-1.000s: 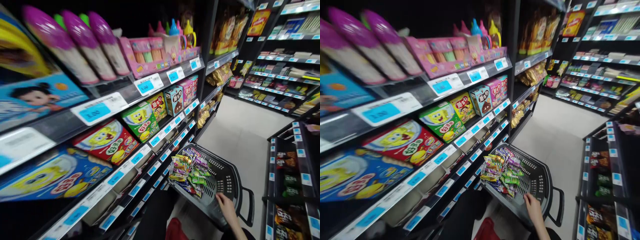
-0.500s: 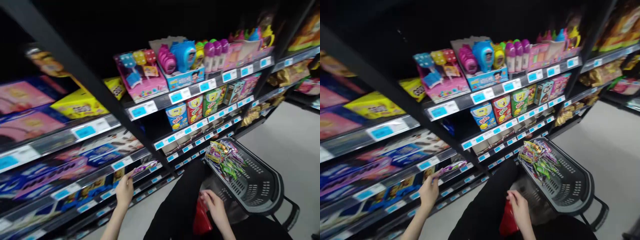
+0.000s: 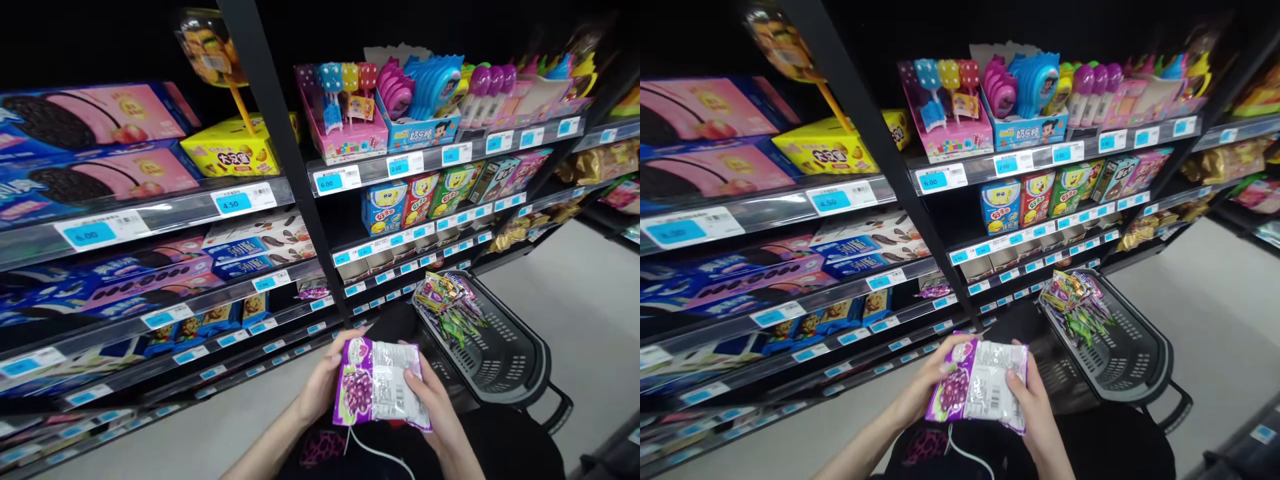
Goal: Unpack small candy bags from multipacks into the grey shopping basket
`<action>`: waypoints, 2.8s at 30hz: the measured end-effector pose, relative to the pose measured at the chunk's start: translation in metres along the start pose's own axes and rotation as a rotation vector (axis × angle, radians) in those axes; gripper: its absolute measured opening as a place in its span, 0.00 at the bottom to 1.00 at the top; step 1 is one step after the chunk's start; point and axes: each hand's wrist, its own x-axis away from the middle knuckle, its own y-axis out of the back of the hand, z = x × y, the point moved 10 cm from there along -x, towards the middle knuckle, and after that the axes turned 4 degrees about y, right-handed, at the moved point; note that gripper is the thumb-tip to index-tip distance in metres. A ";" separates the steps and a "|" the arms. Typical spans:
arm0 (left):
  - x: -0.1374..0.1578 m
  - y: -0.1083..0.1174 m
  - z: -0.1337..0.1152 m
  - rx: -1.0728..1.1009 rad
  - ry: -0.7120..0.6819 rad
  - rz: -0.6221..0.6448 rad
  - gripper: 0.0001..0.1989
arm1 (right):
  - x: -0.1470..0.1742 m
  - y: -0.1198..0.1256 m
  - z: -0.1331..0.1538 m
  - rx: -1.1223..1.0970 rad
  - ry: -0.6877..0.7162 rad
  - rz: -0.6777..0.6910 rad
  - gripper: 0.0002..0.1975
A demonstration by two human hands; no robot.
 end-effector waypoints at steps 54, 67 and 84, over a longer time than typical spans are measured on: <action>-0.064 -0.056 0.068 0.021 0.205 0.109 0.25 | 0.068 0.093 0.090 0.692 0.490 -0.336 0.20; -0.050 -0.085 -0.015 -0.613 -0.541 0.154 0.13 | 0.081 0.063 0.125 1.029 0.811 -0.365 0.03; -0.062 -0.080 -0.014 -0.525 -0.224 0.104 0.14 | 0.080 0.058 0.138 0.933 0.732 -0.168 0.21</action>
